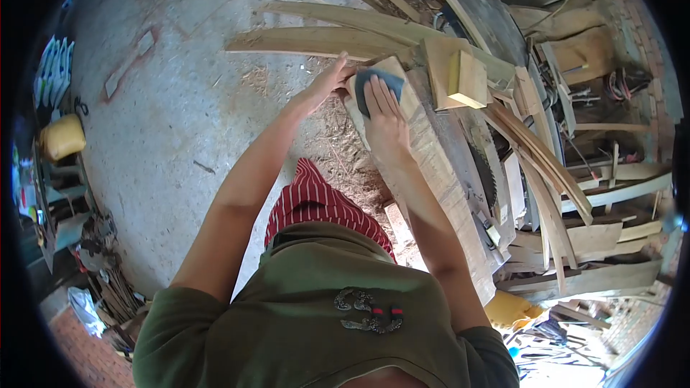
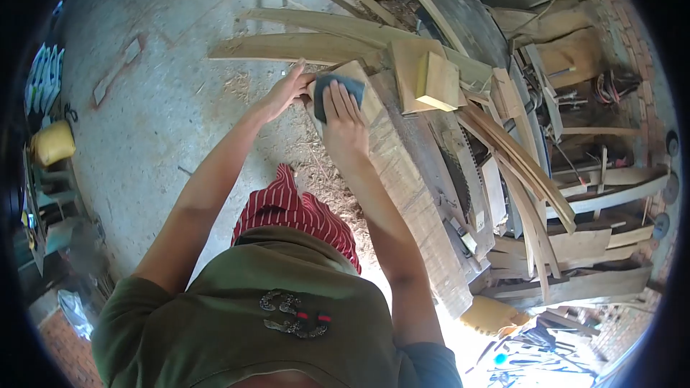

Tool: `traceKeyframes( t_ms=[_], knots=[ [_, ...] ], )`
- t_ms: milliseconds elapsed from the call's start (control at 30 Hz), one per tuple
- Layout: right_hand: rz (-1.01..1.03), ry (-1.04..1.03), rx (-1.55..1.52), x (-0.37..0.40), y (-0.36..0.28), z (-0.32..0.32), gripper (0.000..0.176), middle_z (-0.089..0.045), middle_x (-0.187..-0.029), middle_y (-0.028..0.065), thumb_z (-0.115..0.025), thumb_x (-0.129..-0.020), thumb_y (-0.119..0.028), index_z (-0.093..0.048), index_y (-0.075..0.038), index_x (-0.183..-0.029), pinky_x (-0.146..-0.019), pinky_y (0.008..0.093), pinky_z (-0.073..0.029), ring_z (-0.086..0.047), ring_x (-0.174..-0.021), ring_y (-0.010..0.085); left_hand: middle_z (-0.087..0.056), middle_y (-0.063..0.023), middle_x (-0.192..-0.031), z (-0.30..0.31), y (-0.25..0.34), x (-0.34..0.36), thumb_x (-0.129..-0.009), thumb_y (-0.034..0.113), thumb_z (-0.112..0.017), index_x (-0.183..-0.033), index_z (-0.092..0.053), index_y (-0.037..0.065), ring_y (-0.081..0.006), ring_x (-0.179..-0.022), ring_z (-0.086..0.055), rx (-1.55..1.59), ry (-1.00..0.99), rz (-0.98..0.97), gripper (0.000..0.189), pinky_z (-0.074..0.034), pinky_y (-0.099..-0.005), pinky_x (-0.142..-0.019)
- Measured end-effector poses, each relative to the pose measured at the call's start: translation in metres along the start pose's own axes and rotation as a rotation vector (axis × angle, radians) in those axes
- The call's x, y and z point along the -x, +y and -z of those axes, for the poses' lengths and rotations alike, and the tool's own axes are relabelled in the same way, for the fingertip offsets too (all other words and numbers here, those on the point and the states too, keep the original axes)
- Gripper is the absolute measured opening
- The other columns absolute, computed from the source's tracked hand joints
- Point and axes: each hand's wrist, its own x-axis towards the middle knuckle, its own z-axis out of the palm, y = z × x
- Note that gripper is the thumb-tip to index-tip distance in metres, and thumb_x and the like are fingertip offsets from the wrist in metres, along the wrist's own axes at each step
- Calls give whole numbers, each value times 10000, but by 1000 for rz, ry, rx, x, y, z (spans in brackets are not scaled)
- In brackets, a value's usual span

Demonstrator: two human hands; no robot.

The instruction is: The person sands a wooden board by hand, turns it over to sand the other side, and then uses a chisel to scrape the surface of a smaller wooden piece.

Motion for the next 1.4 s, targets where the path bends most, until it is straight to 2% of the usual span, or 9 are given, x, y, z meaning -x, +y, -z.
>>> traceKeyframes(
  t_ms=[133,233,300,400,667,800,1000,1100,1400],
  knots=[
    [-85,9,17,69,6,23,562,-471,-1428,238,-569,-780,9,-497,68,-1334,-1134,432,-356,-444,-1350,351,-559,-147,-1348,-1,12,-1,-967,684,-227,-1382,-496,-21,-228,-1231,-506,-282,95,-56,861,-328,-404,-1087],
    [-142,-16,-3,55,3,19,613,-406,-1482,223,-583,-808,-8,-434,59,-1398,-1146,435,-329,-397,-1380,350,-655,-141,-1212,-4,14,3,-982,625,-370,-1319,-571,-22,-219,-1148,-572,-366,55,-61,756,-379,-372,-1048],
    [-157,72,2,14,5,9,556,-447,-1447,240,-572,-779,12,-501,75,-1327,-1136,424,-355,-420,-1367,354,-714,-85,-1009,-9,14,3,-996,435,-523,-1229,-638,-17,-142,-901,-622,-371,155,-198,521,-484,-299,-841],
    [-193,120,4,-26,22,-9,500,-436,-1457,242,-518,-829,-13,-501,72,-1322,-1148,408,-337,-410,-1374,346,-710,-62,-990,-2,1,-7,-1002,322,-548,-1238,-628,-18,-112,-866,-606,-249,73,-225,421,-484,-273,-808],
    [-138,66,-52,41,0,14,514,-467,-1428,245,-542,-806,-37,-512,85,-1305,-1154,422,-328,-426,-1365,338,-694,-21,-991,-8,-14,-5,-1030,346,-494,-1291,-603,11,-81,-875,-586,-552,272,-279,438,-476,-252,-797],
    [-128,142,-64,-5,21,0,514,-460,-1438,228,-585,-789,8,-526,81,-1294,-1139,415,-350,-438,-1351,349,-693,-78,-1104,-22,-12,0,-1044,262,-444,-1308,-577,-6,-144,-979,-613,-234,232,-304,399,-467,-274,-888],
    [-199,211,-32,-28,5,-20,520,-473,-1429,229,-581,-793,-43,-530,75,-1296,-1148,405,-345,-443,-1356,327,-527,-53,-1401,-6,-31,-2,-1032,574,-201,-1472,-419,91,-156,-1263,-461,-56,170,-133,689,-301,-347,-1085],
    [-99,190,-8,3,-17,-22,507,-492,-1409,232,-571,-806,-51,-530,73,-1296,-1154,414,-342,-459,-1345,322,-448,-42,-1489,-2,-35,3,-976,684,-102,-1495,-371,82,-201,-1402,-331,423,-46,-135,839,-183,-377,-1144],
    [-246,233,91,-36,29,-30,481,-454,-1448,225,-512,-846,-91,-528,82,-1295,-1140,418,-350,-427,-1372,309,-363,-68,-1546,-25,3,14,-973,682,-126,-1527,-271,73,-241,-1449,-267,-61,137,1,836,-163,-496,-1162]
  ],
)
